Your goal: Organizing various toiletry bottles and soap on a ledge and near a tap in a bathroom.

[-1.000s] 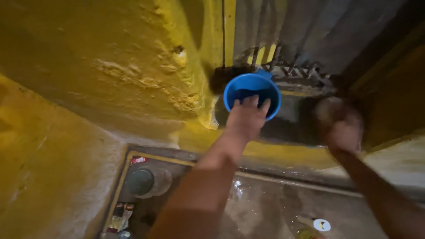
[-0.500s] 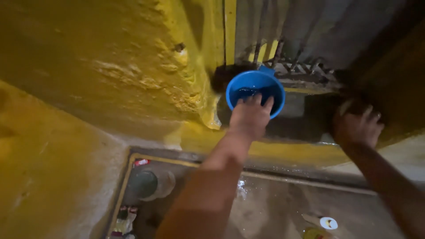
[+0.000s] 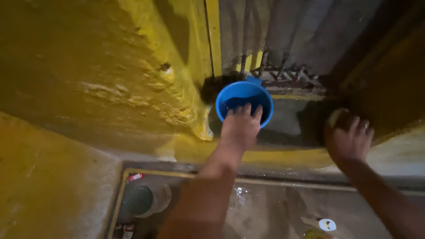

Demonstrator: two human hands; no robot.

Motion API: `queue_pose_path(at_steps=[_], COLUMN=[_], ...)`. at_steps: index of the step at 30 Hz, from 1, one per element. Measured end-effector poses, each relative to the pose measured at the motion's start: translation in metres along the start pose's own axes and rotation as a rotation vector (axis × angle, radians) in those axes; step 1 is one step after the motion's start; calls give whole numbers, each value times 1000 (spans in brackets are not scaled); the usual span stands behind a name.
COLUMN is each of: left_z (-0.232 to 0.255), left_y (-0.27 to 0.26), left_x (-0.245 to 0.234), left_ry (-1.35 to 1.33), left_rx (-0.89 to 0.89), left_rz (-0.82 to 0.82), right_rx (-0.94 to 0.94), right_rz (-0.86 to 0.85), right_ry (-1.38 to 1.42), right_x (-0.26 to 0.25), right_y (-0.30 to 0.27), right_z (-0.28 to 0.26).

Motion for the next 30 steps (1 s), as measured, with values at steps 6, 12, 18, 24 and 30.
queue_pose_path(at_steps=[6, 12, 18, 24, 30], left_z=[-1, -1, 0, -14, -71], left_y=[-4, -5, -11, -11, -33], left_x=[-6, -15, -37, -27, -51], left_ry=[-41, -55, 9, -398, -504], left_rx=[-13, -3, -19, -31, -682], left_rz=[-38, 83, 129, 358, 598], right_rx=[199, 219, 53, 308, 285], right_rz=[-209, -51, -283, -49, 341], right_ry=[60, 97, -3, 258, 510], right_x=[24, 78, 31, -21, 11], right_y=[54, 44, 57, 33, 40], right_z=[-36, -27, -78, -11, -68])
Point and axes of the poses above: each hand's wrist, its own y-axis towards the middle knuckle, its own x-axis out of the palm, z = x × y, the point moved 9 cm from there along y, towards the middle knuckle, and after that the axes turned 15 degrees about -x, right-handed, at the moved point
